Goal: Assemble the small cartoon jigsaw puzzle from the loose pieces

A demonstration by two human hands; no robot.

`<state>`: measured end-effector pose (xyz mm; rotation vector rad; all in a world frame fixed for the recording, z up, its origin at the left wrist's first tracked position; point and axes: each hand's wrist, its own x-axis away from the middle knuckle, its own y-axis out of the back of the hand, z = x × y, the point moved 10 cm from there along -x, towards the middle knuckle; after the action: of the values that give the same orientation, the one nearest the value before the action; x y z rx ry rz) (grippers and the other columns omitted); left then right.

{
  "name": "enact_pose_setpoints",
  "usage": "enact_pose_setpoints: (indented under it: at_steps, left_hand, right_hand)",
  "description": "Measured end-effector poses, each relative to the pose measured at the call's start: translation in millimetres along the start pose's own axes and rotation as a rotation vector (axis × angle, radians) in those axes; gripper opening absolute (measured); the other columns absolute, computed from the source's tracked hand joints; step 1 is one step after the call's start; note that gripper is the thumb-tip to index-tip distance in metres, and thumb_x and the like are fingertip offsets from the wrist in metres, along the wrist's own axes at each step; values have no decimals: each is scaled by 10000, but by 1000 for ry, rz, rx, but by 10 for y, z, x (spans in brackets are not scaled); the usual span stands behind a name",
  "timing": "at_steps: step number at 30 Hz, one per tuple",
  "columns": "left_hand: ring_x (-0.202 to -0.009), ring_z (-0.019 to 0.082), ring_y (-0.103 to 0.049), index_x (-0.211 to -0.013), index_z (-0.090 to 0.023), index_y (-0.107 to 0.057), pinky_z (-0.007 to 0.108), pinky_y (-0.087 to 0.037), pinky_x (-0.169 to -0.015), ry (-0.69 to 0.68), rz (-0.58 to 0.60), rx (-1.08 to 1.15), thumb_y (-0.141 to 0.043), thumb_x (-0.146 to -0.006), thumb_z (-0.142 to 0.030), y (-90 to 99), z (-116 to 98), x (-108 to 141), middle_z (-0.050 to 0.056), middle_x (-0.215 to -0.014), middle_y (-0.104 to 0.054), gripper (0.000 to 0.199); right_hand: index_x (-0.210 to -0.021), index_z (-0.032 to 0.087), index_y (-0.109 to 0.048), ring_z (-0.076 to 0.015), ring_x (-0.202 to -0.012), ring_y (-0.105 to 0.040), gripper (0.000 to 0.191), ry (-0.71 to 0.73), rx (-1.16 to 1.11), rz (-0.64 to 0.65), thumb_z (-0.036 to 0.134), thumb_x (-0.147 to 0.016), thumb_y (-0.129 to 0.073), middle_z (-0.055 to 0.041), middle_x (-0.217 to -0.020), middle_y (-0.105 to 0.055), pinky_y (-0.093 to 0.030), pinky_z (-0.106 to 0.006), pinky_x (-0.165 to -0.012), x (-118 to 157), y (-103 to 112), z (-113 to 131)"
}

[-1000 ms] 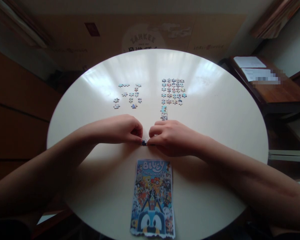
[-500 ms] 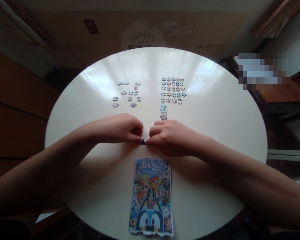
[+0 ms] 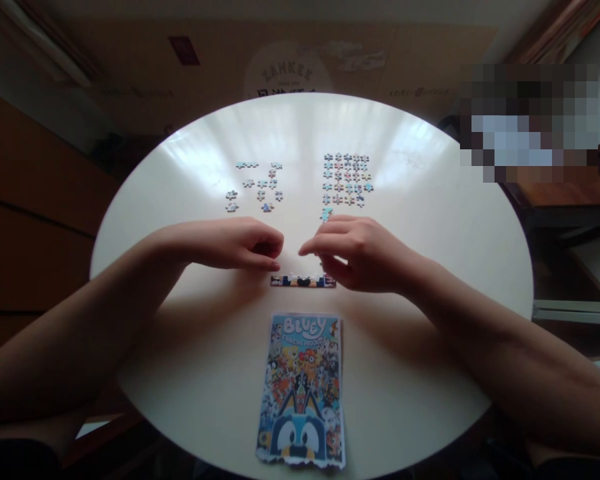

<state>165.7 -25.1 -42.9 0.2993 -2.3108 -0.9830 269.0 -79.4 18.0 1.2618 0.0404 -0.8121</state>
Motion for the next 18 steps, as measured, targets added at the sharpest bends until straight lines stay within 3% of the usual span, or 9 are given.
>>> enact_pose_setpoints:
  at_steps: [4,7,14,18]
  left_hand:
    - [-620,141,-534,-749,-203,-572,267,-337,-566,16,-32,-78,-601,-868,-418,-4,-24,-3,10,-716,-639,248]
    - [-608,141,-537,-742,-206,-582,272,-326,-555,20,-53,-106,-596,-876,-428,5,-39,-9,13,-717,-652,260]
    - [-576,138,-493,-700,-206,-571,281,-304,-542,34,-112,-176,-593,-885,-438,18,-68,-4,14,-692,-625,298]
    - [-567,139,-457,-673,-204,-551,288,-281,-533,19,-145,-203,-635,-857,-429,26,-100,4,14,-668,-591,303]
  right_hand:
    - [-1054,218,-714,-159,-722,-633,252,-128,66,-34,131,-895,-539,-38,-834,-711,-512,-303,-668,60,212,-269]
    - [-1035,198,-727,-153,-677,-624,225,-244,104,9,179,-891,-555,-36,-793,-703,-492,-300,-653,110,255,-483]
    - [-868,179,-695,-122,-617,-554,197,-451,-30,338,295,-933,-549,-14,-720,-669,-392,-268,-594,224,-18,-752]
    - [-799,180,-658,-117,-608,-525,217,-478,-31,405,313,-935,-553,-7,-693,-644,-356,-261,-584,233,-101,-762]
